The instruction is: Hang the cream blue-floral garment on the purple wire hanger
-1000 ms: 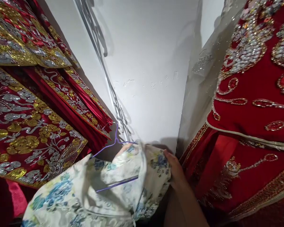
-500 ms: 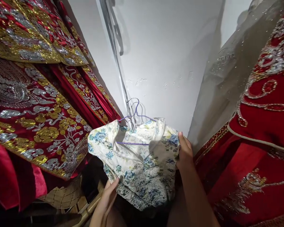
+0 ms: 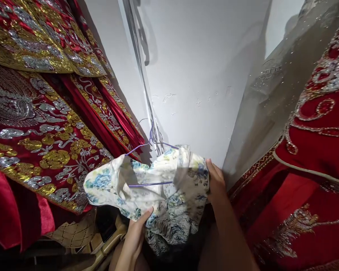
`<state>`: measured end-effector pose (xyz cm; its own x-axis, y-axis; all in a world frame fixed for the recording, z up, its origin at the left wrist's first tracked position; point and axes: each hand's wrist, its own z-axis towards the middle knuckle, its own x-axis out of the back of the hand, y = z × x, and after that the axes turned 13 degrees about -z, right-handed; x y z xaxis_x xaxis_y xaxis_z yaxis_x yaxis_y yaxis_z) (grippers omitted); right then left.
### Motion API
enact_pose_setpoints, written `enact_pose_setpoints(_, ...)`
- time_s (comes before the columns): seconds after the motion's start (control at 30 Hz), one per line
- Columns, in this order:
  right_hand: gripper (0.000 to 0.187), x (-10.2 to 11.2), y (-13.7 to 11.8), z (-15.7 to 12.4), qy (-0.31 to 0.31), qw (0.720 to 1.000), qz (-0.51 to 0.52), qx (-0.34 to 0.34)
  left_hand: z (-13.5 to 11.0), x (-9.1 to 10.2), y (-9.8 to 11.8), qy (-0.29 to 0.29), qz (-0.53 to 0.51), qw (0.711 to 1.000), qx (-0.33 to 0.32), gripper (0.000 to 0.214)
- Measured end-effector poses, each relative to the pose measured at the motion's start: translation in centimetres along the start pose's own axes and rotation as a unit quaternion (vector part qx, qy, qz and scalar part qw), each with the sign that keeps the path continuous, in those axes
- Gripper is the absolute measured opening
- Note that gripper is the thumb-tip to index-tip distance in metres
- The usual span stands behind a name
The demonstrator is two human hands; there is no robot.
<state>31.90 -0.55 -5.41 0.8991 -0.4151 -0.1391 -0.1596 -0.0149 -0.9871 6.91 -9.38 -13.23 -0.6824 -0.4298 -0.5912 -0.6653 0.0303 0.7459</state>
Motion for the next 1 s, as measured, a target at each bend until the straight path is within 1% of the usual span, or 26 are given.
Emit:
enact_pose_setpoints(0.07, 0.058, 1.2, 2.4, -0.6, -0.016, 1.0, 0.009, -0.002, -0.1, 1.0, -0.8, 0.006, 0.029, 1.0, 0.009, 0.078)
enact_pose_setpoints(0.13, 0.055, 2.3, 4.9, -1.1, 0.003, 1.0, -0.014, 0.027, -0.2, 1.7, -1.1, 0.005, 0.045, 0.999, 0.022, 0.077)
enact_pose_setpoints(0.2, 0.054, 3.0, 7.2, -1.9, 0.062, 0.993, -0.061, 0.074, -0.2, 2.1, -1.1, 0.002, 0.05, 0.998, 0.037, 0.076)
enact_pose_setpoints(0.27, 0.054, 2.9, 8.7, -2.8, 0.139, 0.977, -0.113, 0.115, -0.2, 2.1, -0.8, -0.001, 0.055, 0.997, 0.051, 0.076)
enact_pose_setpoints(0.3, 0.051, 2.6, 9.2, -3.4, 0.153, 0.97, -0.139, 0.127, -0.1, 2.1, -0.7, -0.002, 0.057, 0.997, 0.056, 0.076)
enact_pose_setpoints(0.33, 0.045, 2.1, 9.5, -4.1, 0.132, 0.968, -0.166, 0.133, -0.1, 2.1, -0.6, -0.003, 0.059, 0.996, 0.06, 0.076)
enact_pose_setpoints(0.37, 0.038, 1.4, 9.7, -4.8, 0.071, 0.97, -0.192, 0.13, -0.1, 2.0, -0.5, -0.002, 0.061, 0.996, 0.063, 0.076)
enact_pose_setpoints(0.4, 0.036, 0.7, 9.8, -5.5, -0.022, 0.969, -0.216, 0.118, -0.1, 2.0, -0.4, -0.001, 0.061, 0.996, 0.065, 0.076)
enact_pose_setpoints(0.43, 0.039, -0.2, 9.9, -6.2, -0.131, 0.958, -0.235, 0.1, -0.1, 2.0, -0.4, -0.002, 0.06, 0.996, 0.067, 0.076)
enact_pose_setpoints(0.47, 0.043, -1.0, 10.1, -6.9, -0.236, 0.936, -0.248, 0.084, -0.2, 2.0, -0.4, -0.005, 0.057, 0.996, 0.07, 0.077)
enact_pose_setpoints(0.5, 0.047, -1.9, 10.3, -7.6, -0.314, 0.913, -0.253, 0.07, -0.4, 2.1, -0.3, -0.009, 0.054, 0.996, 0.074, 0.078)
enact_pose_setpoints(0.53, 0.049, -2.6, 10.5, -8.1, -0.358, 0.897, -0.251, 0.061, -0.5, 2.2, -0.2, -0.015, 0.049, 0.996, 0.079, 0.078)
enact_pose_setpoints(0.57, 0.052, -3.3, 10.8, -8.6, -0.376, 0.892, -0.244, 0.055, -0.6, 2.3, -0.1, -0.019, 0.043, 0.995, 0.083, 0.078)
enact_pose_setpoints(0.63, 0.057, -4.1, 11.4, -9.1, -0.375, 0.898, -0.225, 0.049, -0.8, 2.5, 0.1, -0.019, 0.032, 0.995, 0.091, 0.075)
enact_pose_setpoints(0.7, 0.059, -4.4, 11.8, -9.2, -0.371, 0.903, -0.212, 0.042, -0.8, 2.6, 0.1, -0.013, 0.024, 0.996, 0.084, 0.073)
enact_pose_setpoints(0.73, 0.058, -4.3, 12.0, -9.1, -0.372, 0.903, -0.21, 0.043, -0.7, 2.7, 0.0, -0.009, 0.028, 0.997, 0.068, 0.071)
enact_pose_setpoints(0.77, 0.057, -4.2, 12.0, -8.9, -0.368, 0.905, -0.207, 0.043, -0.6, 2.7, -0.2, 0.002, 0.039, 0.999, 0.038, 0.07)
enact_pose_setpoints(0.8, 0.055, -4.0, 12.1, -8.8, -0.361, 0.909, -0.203, 0.042, -0.5, 2.7, -0.6, 0.026, 0.055, 0.998, -0.013, 0.069)
enact_pose_setpoints(0.83, 0.053, -3.8, 12.1, -8.6, -0.352, 0.914, -0.2, 0.04, -0.4, 2.6, -1.1, 0.061, 0.078, 0.991, -0.084, 0.069)
enact_pose_setpoints(0.87, 0.051, -3.6, 12.1, -8.5, -0.343, 0.918, -0.198, 0.039, -0.3, 2.6, -1.7, 0.103, 0.106, 0.974, -0.17, 0.069)
enact_pose_setpoints(0.9, 0.049, -3.4, 12.0, -8.5, -0.336, 0.92, -0.196, 0.04, -0.2, 2.5, -2.4, 0.138, 0.137, 0.947, -0.255, 0.068)
enact_pose_setpoints(0.93, 0.046, -3.2, 11.9, -8.5, -0.335, 0.921, -0.193, 0.042, -0.2, 2.4, -3.2, 0.155, 0.168, 0.917, -0.326, 0.065)
enact_pose_setpoints(0.97, 0.044, -3.1, 11.8, -8.5, -0.337, 0.921, -0.191, 0.045, -0.2, 2.2, -4.0, 0.143, 0.198, 0.897, -0.367, 0.06)
enact_pose_setpoints(1.0, 0.041, -3.0, 11.6, -8.6, -0.343, 0.919, -0.187, 0.047, -0.3, 1.9, -4.7, 0.103, 0.228, 0.893, -0.374, 0.055)
